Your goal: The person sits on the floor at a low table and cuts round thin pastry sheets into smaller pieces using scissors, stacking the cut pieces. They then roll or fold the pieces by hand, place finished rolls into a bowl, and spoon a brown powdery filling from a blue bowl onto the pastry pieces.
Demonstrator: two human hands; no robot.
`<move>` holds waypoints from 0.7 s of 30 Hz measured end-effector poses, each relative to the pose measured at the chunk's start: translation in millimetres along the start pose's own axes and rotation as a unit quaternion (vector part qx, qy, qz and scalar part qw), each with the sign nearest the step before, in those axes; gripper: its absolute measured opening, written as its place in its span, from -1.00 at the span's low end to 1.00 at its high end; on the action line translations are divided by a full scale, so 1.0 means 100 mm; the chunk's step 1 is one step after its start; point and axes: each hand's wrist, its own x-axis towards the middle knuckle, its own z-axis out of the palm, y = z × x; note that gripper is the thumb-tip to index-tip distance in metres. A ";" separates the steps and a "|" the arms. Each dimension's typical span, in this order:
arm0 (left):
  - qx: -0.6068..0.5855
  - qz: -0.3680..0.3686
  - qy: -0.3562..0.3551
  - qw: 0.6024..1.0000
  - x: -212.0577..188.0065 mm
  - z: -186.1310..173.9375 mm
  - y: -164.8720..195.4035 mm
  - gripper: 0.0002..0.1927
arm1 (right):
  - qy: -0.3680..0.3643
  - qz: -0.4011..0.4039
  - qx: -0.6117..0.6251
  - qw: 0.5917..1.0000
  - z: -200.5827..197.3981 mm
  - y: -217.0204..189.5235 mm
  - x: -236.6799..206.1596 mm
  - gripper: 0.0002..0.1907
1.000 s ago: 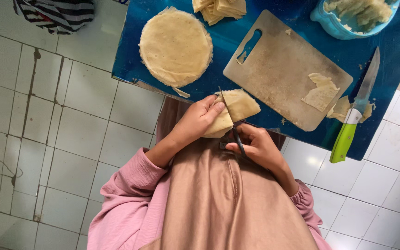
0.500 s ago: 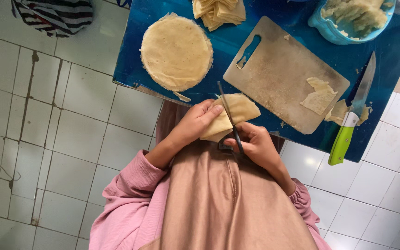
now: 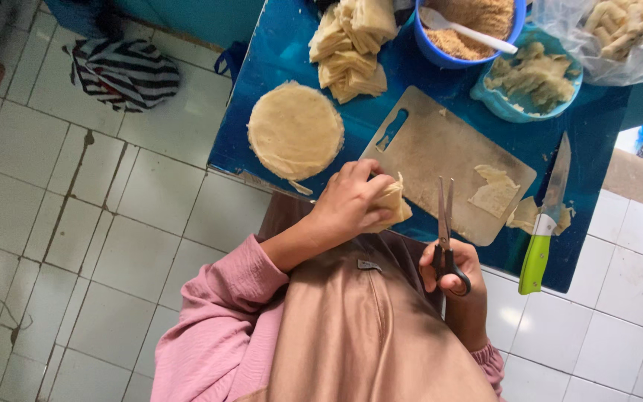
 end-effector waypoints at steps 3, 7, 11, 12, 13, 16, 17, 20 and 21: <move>0.023 -0.044 -0.034 0.998 0.00 0.01 0.02 -0.46 | 0.064 -0.013 0.002 0.998 -0.10 0.00 -0.15 -0.30; 0.068 -0.100 -0.123 0.985 0.07 0.06 0.01 -0.52 | 0.061 -0.041 0.025 0.997 -0.35 0.15 -0.16 -0.29; 0.002 -0.046 -0.113 0.993 0.11 0.00 0.05 -0.60 | -0.009 -0.048 0.087 0.995 -0.67 0.37 -0.04 -0.31; -0.053 -0.023 -0.095 0.994 0.11 -0.05 0.07 -0.60 | -0.024 -0.052 0.100 0.993 -0.74 0.41 0.00 -0.32; -0.107 0.001 -0.077 0.991 0.11 -0.10 0.09 -0.60 | -0.030 -0.051 0.110 0.992 -0.80 0.45 0.02 -0.32; -0.246 -0.143 -0.143 0.948 0.09 -0.33 0.11 -0.61 | -0.040 -0.046 0.127 0.990 -0.93 0.52 0.02 -0.33; -0.258 -0.135 -0.081 0.953 0.08 -0.43 0.08 -0.60 | -0.042 -0.043 0.123 0.991 -0.95 0.53 0.02 -0.32; -0.248 -0.114 0.081 0.959 0.17 -0.79 -0.24 -0.51 | -0.047 -0.031 0.116 0.992 -0.99 0.54 0.02 -0.32; -0.212 -0.108 0.118 0.964 0.25 -0.93 -0.44 -0.44 | -0.051 -0.026 0.115 0.992 -0.99 0.54 0.03 -0.31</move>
